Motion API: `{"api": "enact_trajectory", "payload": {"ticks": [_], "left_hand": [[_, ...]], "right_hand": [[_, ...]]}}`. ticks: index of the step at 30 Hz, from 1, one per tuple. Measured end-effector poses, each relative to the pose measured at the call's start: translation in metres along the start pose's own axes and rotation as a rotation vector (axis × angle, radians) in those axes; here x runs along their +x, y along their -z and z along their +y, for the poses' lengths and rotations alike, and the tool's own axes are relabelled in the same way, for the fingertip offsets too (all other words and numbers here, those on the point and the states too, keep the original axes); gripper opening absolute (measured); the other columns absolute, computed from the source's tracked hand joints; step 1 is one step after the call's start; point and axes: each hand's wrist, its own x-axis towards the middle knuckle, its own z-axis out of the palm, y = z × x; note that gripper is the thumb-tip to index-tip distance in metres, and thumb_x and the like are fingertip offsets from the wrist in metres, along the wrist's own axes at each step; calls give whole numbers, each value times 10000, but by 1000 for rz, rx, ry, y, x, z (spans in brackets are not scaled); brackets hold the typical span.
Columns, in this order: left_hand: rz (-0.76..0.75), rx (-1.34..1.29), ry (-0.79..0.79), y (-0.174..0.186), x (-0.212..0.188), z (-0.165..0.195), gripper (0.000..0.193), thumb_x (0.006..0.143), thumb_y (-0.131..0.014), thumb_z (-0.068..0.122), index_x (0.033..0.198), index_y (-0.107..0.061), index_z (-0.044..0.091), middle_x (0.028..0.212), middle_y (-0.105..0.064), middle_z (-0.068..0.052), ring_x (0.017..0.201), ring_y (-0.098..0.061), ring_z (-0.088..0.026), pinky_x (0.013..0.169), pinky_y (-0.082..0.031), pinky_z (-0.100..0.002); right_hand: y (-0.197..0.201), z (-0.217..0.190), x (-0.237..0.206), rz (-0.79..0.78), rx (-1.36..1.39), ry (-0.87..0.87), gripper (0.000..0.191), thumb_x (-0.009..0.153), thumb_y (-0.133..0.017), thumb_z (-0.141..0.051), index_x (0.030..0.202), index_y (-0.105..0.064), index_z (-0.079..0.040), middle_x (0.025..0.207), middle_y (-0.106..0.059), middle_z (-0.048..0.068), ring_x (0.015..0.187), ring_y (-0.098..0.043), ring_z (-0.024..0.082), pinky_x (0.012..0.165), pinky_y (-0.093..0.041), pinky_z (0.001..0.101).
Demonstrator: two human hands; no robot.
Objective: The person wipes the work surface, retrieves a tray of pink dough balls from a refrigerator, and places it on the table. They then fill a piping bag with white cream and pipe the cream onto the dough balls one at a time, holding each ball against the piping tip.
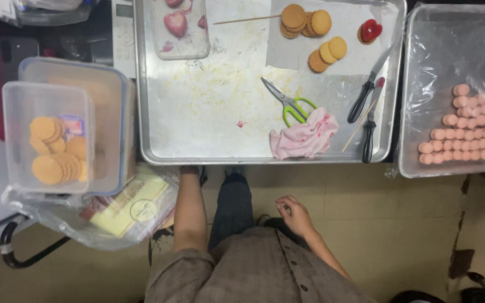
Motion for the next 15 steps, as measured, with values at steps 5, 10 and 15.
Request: {"api": "enact_trajectory", "payload": {"ticks": [5,10,15], "left_hand": [[-1,-313,54,-6,-38,8,414,896,-652,249,1246,-551,52,1178,-660,-115,1118,-623,-270,935,-471,-451],[-34,-792,126,-18,-76,14,443,872,-682,227,1247,-528,45,1150,-666,-105,1082,-644,-253,898,-508,-422],[1,-1184,170,-33,-124,21,478,849,-712,204,1247,-505,39,1122,-672,-95,1047,-664,-235,860,-545,-393]], "right_hand": [[7,-33,2,-54,-2,121,196,929,-637,-143,1090,-710,-58,1050,-677,95,884,-704,238,719,-563,336],[3,-36,-1,-102,-23,189,178,933,-640,-133,1079,-709,-57,1043,-678,94,852,-699,252,719,-561,339],[2,-21,-13,-202,-84,139,191,935,-640,-147,1097,-718,-84,1014,-674,91,812,-704,225,685,-540,337]]}}
